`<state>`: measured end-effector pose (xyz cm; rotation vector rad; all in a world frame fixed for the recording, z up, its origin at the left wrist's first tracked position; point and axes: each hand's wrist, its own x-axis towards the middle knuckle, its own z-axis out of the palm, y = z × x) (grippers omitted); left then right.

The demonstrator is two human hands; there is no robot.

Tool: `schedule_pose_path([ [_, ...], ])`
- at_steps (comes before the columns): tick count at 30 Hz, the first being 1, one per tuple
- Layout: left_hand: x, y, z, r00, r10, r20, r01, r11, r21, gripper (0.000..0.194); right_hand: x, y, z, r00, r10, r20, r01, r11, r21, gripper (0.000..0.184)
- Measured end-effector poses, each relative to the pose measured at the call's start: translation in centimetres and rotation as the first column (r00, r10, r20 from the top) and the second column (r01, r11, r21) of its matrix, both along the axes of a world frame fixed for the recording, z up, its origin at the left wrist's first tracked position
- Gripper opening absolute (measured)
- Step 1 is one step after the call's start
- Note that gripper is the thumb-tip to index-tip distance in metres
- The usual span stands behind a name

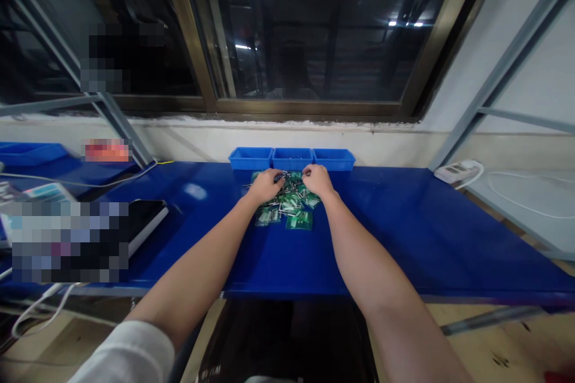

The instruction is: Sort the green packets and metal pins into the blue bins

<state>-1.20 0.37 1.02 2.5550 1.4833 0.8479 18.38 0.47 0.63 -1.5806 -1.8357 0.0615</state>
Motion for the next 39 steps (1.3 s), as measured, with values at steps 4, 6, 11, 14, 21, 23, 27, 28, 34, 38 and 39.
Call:
schedule_pose_path([
  [4,0.1,-0.1,-0.1,0.998,-0.055,-0.009,0.055,0.998,-0.012,0.031,-0.4,-0.5,0.0,0.994,0.091,0.057,-0.088,0.994,-0.063,0.017],
  [6,0.1,-0.1,-0.1,0.998,-0.063,-0.005,0.063,0.998,-0.01,0.03,-0.7,-0.5,0.0,0.99,0.108,0.092,-0.103,0.993,-0.059,0.017],
  [11,0.1,0.0,-0.2,0.997,-0.074,-0.009,0.073,0.997,-0.008,0.029,-0.9,-0.1,-0.1,0.977,0.154,0.15,-0.14,0.985,-0.099,0.017],
  [14,0.1,0.0,-0.3,0.997,-0.079,-0.011,0.079,0.997,-0.007,0.029,-0.9,0.2,-0.3,0.977,0.145,0.154,-0.122,0.981,-0.154,0.016],
  [21,0.2,0.2,-0.5,0.996,-0.085,-0.014,0.085,0.996,-0.002,0.029,-1.4,0.0,-0.5,0.963,0.1,0.248,-0.052,0.98,-0.193,0.014],
  [23,0.2,0.1,-0.4,0.996,-0.083,-0.012,0.083,0.997,-0.006,0.029,-1.6,-0.3,-0.3,0.96,0.082,0.269,-0.037,0.985,-0.168,0.013],
  [27,0.3,-0.1,-0.2,0.996,-0.093,0.002,0.093,0.996,0.009,0.03,-1.8,-0.8,0.4,0.964,0.078,0.254,-0.055,0.994,-0.097,0.015],
  [28,0.3,-0.1,-0.2,0.995,-0.099,0.009,0.099,0.995,0.02,0.03,-1.9,-1.0,0.6,0.969,0.088,0.233,-0.07,0.994,-0.083,0.015],
  [34,0.4,-0.3,-0.1,0.992,-0.126,0.017,0.124,0.99,0.069,0.03,-2.7,-1.6,1.5,0.989,0.142,0.052,-0.144,0.989,0.034,0.013],
  [38,0.4,-0.3,0.1,0.993,-0.119,-0.019,0.121,0.989,0.085,0.026,-3.3,-1.7,1.5,0.953,0.23,-0.198,-0.22,0.973,0.071,0.011],
  [39,0.3,-0.4,0.2,0.994,-0.109,-0.029,0.111,0.99,0.085,0.026,-3.4,-1.6,1.5,0.935,0.252,-0.249,-0.24,0.968,0.075,0.011],
])
